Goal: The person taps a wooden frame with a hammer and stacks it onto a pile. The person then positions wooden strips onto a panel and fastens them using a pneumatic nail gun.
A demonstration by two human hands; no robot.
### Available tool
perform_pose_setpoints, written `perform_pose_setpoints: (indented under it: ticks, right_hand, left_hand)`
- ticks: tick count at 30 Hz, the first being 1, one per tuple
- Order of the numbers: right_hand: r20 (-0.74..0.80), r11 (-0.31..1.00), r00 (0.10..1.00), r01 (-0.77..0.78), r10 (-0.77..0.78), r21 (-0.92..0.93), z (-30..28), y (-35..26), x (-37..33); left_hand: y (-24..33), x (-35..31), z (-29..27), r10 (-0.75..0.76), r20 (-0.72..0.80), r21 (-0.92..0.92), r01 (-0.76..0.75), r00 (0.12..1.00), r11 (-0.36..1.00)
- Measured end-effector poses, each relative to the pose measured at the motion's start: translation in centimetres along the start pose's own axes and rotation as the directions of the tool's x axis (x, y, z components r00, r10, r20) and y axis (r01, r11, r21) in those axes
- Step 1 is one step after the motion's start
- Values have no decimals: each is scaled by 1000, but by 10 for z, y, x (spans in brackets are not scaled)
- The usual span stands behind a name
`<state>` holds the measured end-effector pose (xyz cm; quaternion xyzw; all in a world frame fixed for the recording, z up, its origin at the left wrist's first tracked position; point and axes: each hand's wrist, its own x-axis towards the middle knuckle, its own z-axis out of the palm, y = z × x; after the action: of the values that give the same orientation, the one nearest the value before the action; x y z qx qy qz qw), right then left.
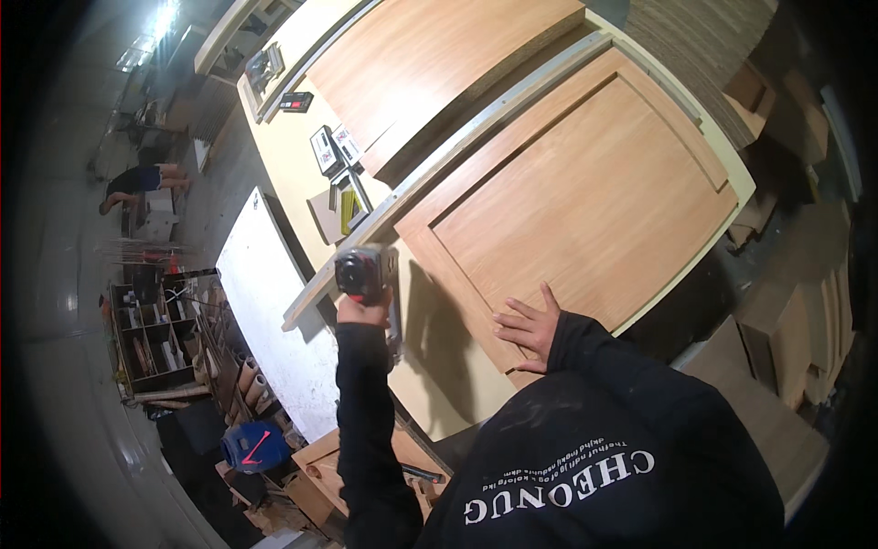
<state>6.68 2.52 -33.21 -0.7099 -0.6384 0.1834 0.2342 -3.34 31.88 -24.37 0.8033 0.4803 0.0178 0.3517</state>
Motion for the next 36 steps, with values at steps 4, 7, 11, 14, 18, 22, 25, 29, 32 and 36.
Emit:
perform_pose_setpoints:
  ticks: [4,7,11,14,18,22,25,29,32,36]
  right_hand:
    - [-7,1000,1000,-1,1,14,0,5,-3]
    - [-4,1000,1000,12,-12,12,-3,4,0]
    - [-11,1000,1000,21,-21,3,-2,3,2]
    - [3,999,999,37,-37,-5,-2,3,4]
    - [-40,997,999,5,-1,80,-12,-1,12]
    - [-113,983,979,-158,168,94,3,12,47]
    - [-118,966,959,-258,259,23,10,25,81]
    - [-24,927,927,-374,374,-34,2,24,119]
    - [5,912,917,-397,399,-104,1,25,127]
    - [49,906,909,-404,413,-128,0,28,129]
  left_hand:
    - [32,-50,14,-11,-108,389,52,994,920]
    - [-5,-55,40,-95,-114,411,134,989,902]
    - [-37,-71,68,13,-181,254,34,983,967]
    - [-39,-98,74,370,-410,412,-193,834,891]
    - [-41,-140,106,309,-205,92,-296,929,951]
    - [-42,-158,139,226,-74,11,-226,971,974]
    - [-38,-161,146,194,52,-40,-192,980,981]
    - [-45,-156,149,215,115,-30,-212,970,977]
    - [-48,-156,153,241,90,-48,-237,966,970]
    - [-49,-154,154,209,96,-88,-201,973,976]
